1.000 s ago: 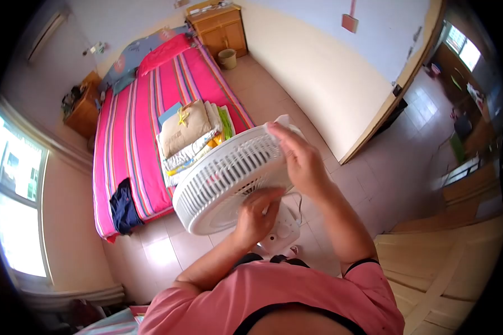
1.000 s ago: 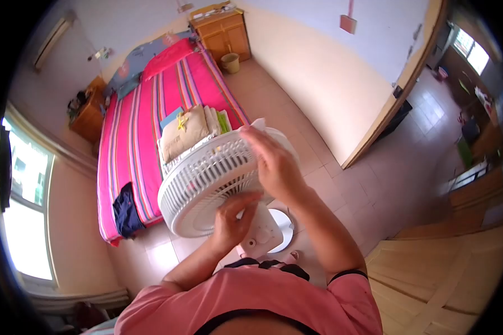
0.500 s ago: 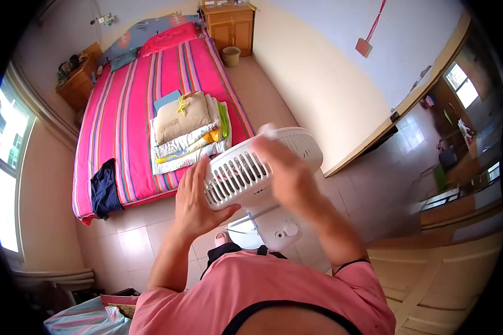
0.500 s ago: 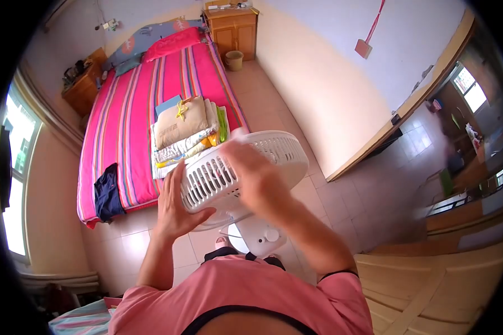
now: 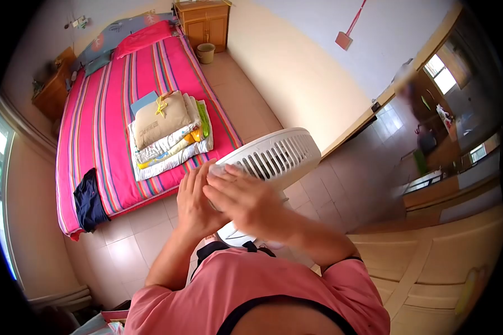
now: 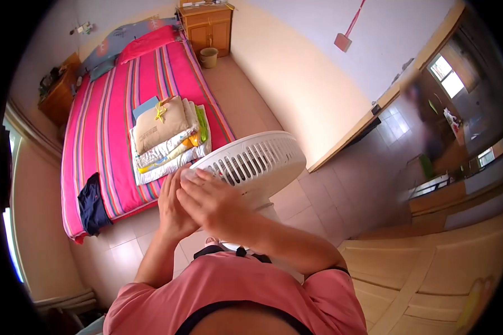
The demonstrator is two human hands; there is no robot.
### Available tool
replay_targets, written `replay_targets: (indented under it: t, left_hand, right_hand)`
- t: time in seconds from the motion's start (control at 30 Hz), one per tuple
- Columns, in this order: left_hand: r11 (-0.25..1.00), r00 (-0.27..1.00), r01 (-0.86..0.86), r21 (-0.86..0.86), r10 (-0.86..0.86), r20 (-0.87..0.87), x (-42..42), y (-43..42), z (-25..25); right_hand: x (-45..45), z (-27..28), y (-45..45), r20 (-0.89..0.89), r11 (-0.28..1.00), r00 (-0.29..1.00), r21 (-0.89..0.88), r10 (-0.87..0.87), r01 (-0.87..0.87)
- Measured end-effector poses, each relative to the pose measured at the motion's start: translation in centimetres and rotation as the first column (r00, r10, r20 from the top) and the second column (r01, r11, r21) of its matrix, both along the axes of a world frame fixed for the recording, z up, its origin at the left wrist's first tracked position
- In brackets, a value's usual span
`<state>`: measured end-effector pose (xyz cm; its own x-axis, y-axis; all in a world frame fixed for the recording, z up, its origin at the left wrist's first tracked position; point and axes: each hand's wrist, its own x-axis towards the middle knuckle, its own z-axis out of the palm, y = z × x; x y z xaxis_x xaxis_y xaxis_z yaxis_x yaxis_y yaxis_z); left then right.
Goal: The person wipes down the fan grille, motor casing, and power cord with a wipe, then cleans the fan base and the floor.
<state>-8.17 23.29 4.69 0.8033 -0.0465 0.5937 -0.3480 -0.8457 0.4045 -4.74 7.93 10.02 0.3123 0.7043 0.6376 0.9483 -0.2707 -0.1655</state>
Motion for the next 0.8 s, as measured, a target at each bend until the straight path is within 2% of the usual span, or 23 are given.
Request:
replay_targets:
  t: [0.03, 0.07, 0.1, 0.17, 0.2, 0.27, 0.3, 0.37, 0.43, 0.5, 0.53, 0.57, 0.6, 0.63, 0.67, 0.7, 0.73, 0.8]
  left_hand:
    - [0.992, 0.995, 0.010, 0.125, -0.022, 0.095, 0.3, 0.2, -0.2]
    - [0.998, 0.999, 0.040, -0.040, -0.039, 0.010, -0.1, 0.2, 0.1]
    - [0.998, 0.999, 0.043, -0.040, -0.042, 0.007, -0.1, 0.1, 0.7]
    - [0.988, 0.996, 0.058, -0.145, -0.068, -0.064, 0.0, -0.2, 1.4]
    - [0.988, 0.993, 0.072, -0.140, -0.083, -0.078, 0.0, 0.0, 1.4]
    - [0.985, 0.990, 0.111, -0.134, -0.121, -0.070, -0.3, 0.6, 1.4]
    - [0.982, 0.987, 0.128, -0.136, -0.139, -0.078, -0.2, 0.9, 1.3]
    - [0.982, 0.986, 0.124, -0.139, -0.137, -0.091, -0.4, 0.9, 1.0]
    - [0.982, 0.984, 0.135, -0.134, -0.149, -0.099, -0.2, 1.1, 0.5]
    - [0.988, 0.988, 0.152, -0.020, -0.151, 0.033, 0.1, 1.6, -0.5]
    - [0.978, 0.986, 0.165, -0.131, -0.168, -0.007, 0.0, 1.7, -0.5]
    - [0.974, 0.984, 0.178, -0.136, -0.181, -0.006, -0.2, 1.7, -0.4]
    - [0.976, 0.983, 0.146, -0.158, -0.161, -0.083, -0.5, 1.9, -0.3]
    - [0.978, 0.977, 0.115, -0.173, -0.143, -0.161, -0.7, 2.2, -0.4]
    - [0.972, 0.975, 0.139, -0.188, -0.168, -0.148, -0.7, 2.6, -1.0]
    - [0.971, 0.973, 0.146, -0.191, -0.176, -0.151, -0.5, 2.9, -1.4]
    - [0.964, 0.970, 0.167, -0.208, -0.198, -0.143, -0.5, 3.1, -1.8]
    - [0.960, 0.966, 0.188, -0.206, -0.218, -0.137, -0.5, 3.6, -1.9]
  right_hand:
    - [-0.7, 0.2, 0.5, 0.047, 0.998, 0.997, -0.030, -0.062, 0.063]
    - [-0.2, 0.0, 0.0, 0.025, 0.998, 0.997, 0.002, -0.067, 0.067]
    - [0.7, 0.0, -1.0, 0.003, 0.997, 0.998, 0.031, -0.067, 0.067]
    - [1.9, 0.5, -3.2, -0.115, 0.951, 0.959, 0.142, -0.259, 0.274]
    - [3.1, 1.0, -4.7, -0.116, 0.920, 0.924, 0.110, -0.365, 0.377]
    - [4.9, 0.6, -7.0, -0.261, 0.851, 0.843, 0.120, -0.470, 0.511]
    - [4.3, 0.9, -5.9, -0.260, 0.849, 0.841, 0.117, -0.474, 0.515]
    - [1.3, 0.7, -1.9, -0.205, 0.927, 0.930, 0.160, -0.305, 0.339]
    - [-1.2, -0.6, 0.8, 0.027, 0.998, 0.997, 0.004, -0.066, 0.066]
    - [-2.4, -1.5, 1.4, 0.105, 0.991, 0.986, -0.020, -0.127, 0.130]
    - [-2.0, -1.8, 0.5, 0.137, 0.993, 0.985, -0.027, -0.108, 0.112]
    - [-1.3, -2.0, -0.8, 0.192, 0.992, 0.974, -0.018, -0.118, 0.124]
    - [-0.7, -2.4, -2.3, 0.243, 0.990, 0.961, -0.006, -0.133, 0.138]
    - [0.0, -3.3, -3.9, 0.275, 0.973, 0.936, 0.124, -0.221, 0.193]
    - [0.9, -4.2, -5.5, 0.170, 0.929, 0.938, 0.275, -0.302, 0.249]
    - [1.3, -4.6, -5.9, 0.113, 0.844, 0.888, 0.383, -0.445, 0.374]
    - [1.1, -4.3, -6.4, 0.059, 0.786, 0.834, 0.376, -0.549, 0.490]
    - [0.2, -4.9, -4.4, 0.055, 0.758, 0.818, 0.415, -0.573, 0.503]
